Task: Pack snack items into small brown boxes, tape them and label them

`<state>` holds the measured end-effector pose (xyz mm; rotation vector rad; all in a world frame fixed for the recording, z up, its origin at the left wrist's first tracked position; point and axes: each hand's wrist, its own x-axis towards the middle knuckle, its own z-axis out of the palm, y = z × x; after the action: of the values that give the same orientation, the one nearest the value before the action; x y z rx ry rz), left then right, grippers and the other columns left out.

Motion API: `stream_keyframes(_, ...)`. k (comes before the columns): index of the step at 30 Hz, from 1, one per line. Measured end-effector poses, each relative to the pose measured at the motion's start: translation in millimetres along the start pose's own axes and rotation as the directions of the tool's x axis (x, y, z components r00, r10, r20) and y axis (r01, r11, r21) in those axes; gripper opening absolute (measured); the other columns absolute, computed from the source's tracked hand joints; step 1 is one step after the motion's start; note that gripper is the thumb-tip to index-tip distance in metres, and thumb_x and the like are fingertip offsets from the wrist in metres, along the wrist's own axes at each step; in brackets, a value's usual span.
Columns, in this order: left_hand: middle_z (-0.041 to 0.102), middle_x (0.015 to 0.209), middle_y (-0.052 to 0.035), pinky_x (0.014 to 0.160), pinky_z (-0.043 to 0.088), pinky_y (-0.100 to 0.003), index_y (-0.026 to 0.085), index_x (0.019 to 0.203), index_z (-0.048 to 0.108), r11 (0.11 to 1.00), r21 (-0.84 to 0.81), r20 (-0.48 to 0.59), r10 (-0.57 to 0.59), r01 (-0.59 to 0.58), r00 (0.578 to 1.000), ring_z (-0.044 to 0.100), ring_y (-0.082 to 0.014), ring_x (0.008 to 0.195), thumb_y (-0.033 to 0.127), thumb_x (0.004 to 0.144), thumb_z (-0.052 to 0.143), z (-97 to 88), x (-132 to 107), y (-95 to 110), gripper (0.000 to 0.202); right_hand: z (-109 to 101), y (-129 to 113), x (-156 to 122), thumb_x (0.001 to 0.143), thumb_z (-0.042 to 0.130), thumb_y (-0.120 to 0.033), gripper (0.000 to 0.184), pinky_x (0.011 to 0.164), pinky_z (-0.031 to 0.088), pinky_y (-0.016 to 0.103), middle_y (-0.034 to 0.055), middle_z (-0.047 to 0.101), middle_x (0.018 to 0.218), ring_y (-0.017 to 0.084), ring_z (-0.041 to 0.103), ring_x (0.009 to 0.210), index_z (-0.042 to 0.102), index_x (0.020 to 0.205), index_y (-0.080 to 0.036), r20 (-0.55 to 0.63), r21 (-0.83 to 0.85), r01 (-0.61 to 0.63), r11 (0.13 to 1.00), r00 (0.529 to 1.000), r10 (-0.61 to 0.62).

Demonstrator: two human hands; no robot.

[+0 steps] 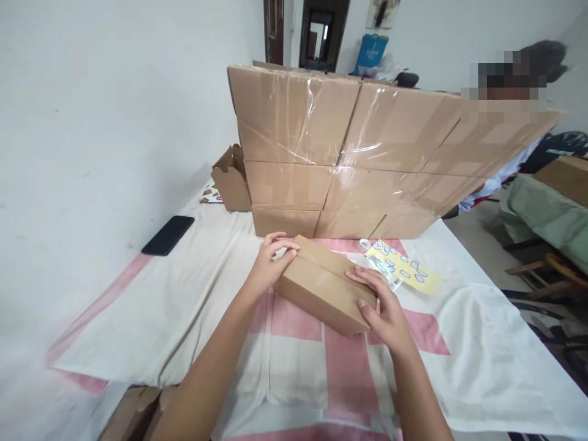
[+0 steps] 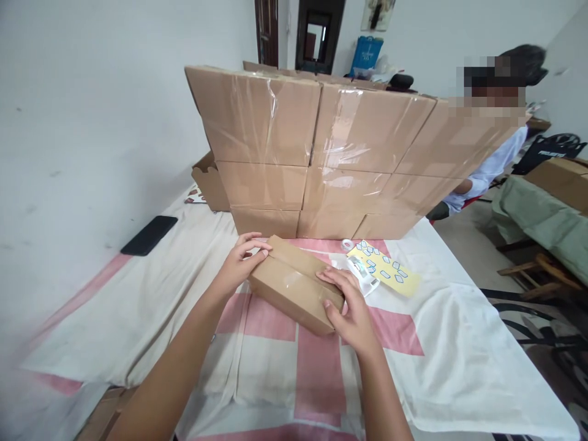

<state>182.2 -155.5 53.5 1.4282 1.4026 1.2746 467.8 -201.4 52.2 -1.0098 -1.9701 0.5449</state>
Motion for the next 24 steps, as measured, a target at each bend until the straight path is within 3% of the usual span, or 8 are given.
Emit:
stream_keyframes(4,0.061,0.135,-0.0059,0.098,0.049,-0.037,0.036,0.132,0.065,0.99,-0.047,0.162,-0.126,0.136,0.979,0.06,-0.0245,0.119,0.047,0.088,0.063,-11.4,7,2,0.046,4,-2,1,0.094,0.055,-0.025,0.037,0.112,0.04,0.06,0.0089,0.066,0.131,0.032,0.052,0.131,0.063,0.13,-0.03,-0.006,0.012,0.025,1.0,1.0,-0.025)
stream_keyframes(7,0.064,0.129,-0.0064,0.091,0.051,-0.035,0.035,0.138,0.061,0.975,-0.034,0.235,-0.206,0.22,0.95,0.063,-0.0246,0.11,0.051,0.083,0.069,-18.9,15,2,0.058,5,-2,1,0.094,0.054,-0.025,0.037,0.112,0.041,0.061,0.0088,0.068,0.126,0.032,0.054,0.129,0.062,0.13,-0.03,-0.021,0.013,0.036,0.999,0.999,-0.036)
stream_keyframes(11,0.065,0.123,-0.0045,0.09,0.046,-0.031,0.032,0.125,0.068,0.966,-0.026,0.275,-0.241,0.258,0.931,0.061,-0.0234,0.111,0.05,0.079,0.071,-19.1,30,-1,0.049,6,-5,-5,0.095,0.055,-0.036,0.043,0.11,0.043,0.061,0.0099,0.066,0.13,0.035,0.05,0.134,0.057,0.138,-0.03,0.03,-0.038,0.098,0.994,0.995,-0.097)
stream_keyframes(14,0.067,0.105,-0.0013,0.08,0.043,-0.028,0.026,0.099,0.07,0.966,-0.024,0.323,-0.236,0.258,0.916,0.06,-0.0204,0.1,0.053,0.079,0.067,-14.8,43,-2,0.033,9,-13,-11,0.084,0.07,-0.053,0.067,0.111,0.041,0.066,0.0114,0.06,0.141,0.041,0.041,0.141,0.054,0.145,-0.029,0.138,-0.189,0.195,0.962,0.976,-0.171)
stream_keyframes(18,0.058,0.079,0.0017,0.065,0.033,-0.026,0.022,0.075,0.059,0.96,0.032,0.362,-0.271,0.279,0.892,0.053,-0.0159,0.077,0.056,0.073,0.071,-10.4,58,1,0.037,14,-26,-13,0.083,0.076,-0.042,0.068,0.106,0.045,0.066,0.0098,0.059,0.145,0.041,0.044,0.139,0.053,0.147,-0.031,0.176,-0.39,0.23,0.892,0.969,-0.173)
stream_keyframes(24,0.052,0.067,0.0024,0.057,0.025,-0.027,0.021,0.07,0.057,0.935,0.13,0.362,-0.354,0.329,0.862,0.045,-0.0141,0.062,0.063,0.063,0.075,-9.0,73,6,0.046,21,-27,-9,0.083,0.072,-0.033,0.068,0.099,0.05,0.067,0.0081,0.066,0.138,0.043,0.049,0.137,0.051,0.148,-0.03,0.111,-0.438,0.289,0.851,0.957,-0.268)
